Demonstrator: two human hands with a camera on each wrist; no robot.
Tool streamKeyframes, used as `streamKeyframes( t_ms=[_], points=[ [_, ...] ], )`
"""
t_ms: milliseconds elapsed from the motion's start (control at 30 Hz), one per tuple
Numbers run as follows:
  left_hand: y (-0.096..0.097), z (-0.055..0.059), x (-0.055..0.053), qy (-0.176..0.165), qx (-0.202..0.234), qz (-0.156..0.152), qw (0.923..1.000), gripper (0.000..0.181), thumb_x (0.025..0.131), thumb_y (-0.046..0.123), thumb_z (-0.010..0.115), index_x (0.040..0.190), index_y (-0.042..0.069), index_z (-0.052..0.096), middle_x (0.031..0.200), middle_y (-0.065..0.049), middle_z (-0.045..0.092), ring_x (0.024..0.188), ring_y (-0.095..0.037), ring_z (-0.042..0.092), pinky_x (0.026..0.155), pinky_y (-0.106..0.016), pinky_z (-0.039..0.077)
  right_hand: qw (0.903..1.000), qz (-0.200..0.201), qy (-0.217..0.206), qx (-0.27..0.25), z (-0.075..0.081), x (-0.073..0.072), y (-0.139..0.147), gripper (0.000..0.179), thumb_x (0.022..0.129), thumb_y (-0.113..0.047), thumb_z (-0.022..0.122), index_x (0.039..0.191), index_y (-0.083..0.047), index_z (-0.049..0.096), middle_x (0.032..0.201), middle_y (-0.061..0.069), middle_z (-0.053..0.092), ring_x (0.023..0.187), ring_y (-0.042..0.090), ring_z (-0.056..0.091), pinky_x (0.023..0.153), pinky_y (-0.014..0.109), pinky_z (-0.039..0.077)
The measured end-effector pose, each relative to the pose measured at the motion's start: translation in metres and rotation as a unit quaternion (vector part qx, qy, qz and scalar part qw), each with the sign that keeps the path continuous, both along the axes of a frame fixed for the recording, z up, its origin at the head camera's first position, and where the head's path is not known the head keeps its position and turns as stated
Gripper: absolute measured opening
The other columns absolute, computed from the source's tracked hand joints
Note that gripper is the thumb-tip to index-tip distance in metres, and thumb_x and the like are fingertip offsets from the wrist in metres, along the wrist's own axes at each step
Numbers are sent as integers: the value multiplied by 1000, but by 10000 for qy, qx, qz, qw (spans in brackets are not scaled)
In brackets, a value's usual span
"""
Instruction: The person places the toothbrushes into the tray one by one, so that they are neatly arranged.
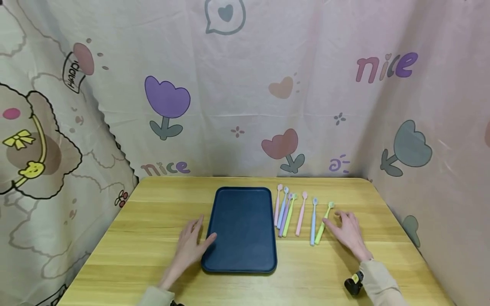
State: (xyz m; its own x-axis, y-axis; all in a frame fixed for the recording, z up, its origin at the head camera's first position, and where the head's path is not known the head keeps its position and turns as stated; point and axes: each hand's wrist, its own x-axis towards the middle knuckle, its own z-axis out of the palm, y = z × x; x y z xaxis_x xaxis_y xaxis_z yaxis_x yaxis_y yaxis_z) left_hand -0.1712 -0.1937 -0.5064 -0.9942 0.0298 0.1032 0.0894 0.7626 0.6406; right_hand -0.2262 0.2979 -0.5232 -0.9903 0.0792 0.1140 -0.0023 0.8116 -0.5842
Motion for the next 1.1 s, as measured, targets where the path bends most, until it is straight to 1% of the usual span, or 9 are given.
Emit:
streamKeyframes(
  t_ms=[133,200,300,400,533,667,800,1000,1100],
  points=[
    [2,-2,-1,75,503,164,9986,65,96,33,68,143,-7,48,130,-27,58,121,-43,54,101,-57,48,10000,48,49,32,1,-3,-2,62,93,-48,67,116,10,64,111,27,63,99,35,59,85,48,52],
    [3,-4,-4,139,736,243,9969,54,94,25,70,133,-10,56,114,-21,64,105,-32,61,92,-44,54,10000,60,-15,70,2,-5,-3,56,92,-46,69,107,7,67,103,24,67,90,29,62,77,42,53],
    [5,-5,-9,169,1018,342,9941,42,92,16,73,122,-11,64,97,-14,68,84,-16,62,75,-25,54,9997,36,-215,92,4,-7,-5,50,92,-47,69,98,3,68,93,18,69,78,22,60,66,32,49],
    [7,-6,-13,128,1172,478,9919,35,90,13,73,116,-10,68,91,-11,71,75,-9,61,65,-17,50,9991,10,-393,133,5,-8,-6,46,93,-47,68,91,0,67,82,11,67,68,17,55,59,26,42],
    [7,-6,-15,64,1211,649,9905,27,89,9,73,108,-9,72,88,-12,74,75,-11,66,64,-15,51,9983,-14,-552,157,8,-10,-7,43,94,-46,65,74,-9,61,63,-1,53,57,13,44,53,23,33],
    [3,-6,-16,26,1108,596,9921,19,89,6,72,103,-6,75,88,-13,75,79,-18,70,65,-17,53,9974,58,-707,147,9,-11,-5,46,96,-44,63,63,-15,51,55,-6,40,53,11,37,51,22,29],
    [0,-8,-18,-135,1160,517,9918,17,90,4,70,104,-5,75,91,-16,75,78,-20,70,63,-21,55,9965,133,-820,86,11,-12,-4,43,96,-41,64,65,-13,56,57,-5,43,54,12,39,51,22,30],
    [-4,-6,-20,-596,1777,544,9808,17,90,-1,68,104,-10,73,94,-24,75,65,-24,71,55,-30,60,9944,149,-1036,-168,11,-16,-5,38,95,-36,65,67,-12,59,57,-5,45,54,11,41,50,22,32],
    [-5,-5,-21,-706,1802,536,9796,17,90,-1,68,104,-10,72,92,-23,75,63,-23,70,55,-32,61,9927,123,-1160,-312,11,-17,-6,37,95,-33,65,65,-13,56,55,-6,45,52,10,41,48,22,33]
  ],
)
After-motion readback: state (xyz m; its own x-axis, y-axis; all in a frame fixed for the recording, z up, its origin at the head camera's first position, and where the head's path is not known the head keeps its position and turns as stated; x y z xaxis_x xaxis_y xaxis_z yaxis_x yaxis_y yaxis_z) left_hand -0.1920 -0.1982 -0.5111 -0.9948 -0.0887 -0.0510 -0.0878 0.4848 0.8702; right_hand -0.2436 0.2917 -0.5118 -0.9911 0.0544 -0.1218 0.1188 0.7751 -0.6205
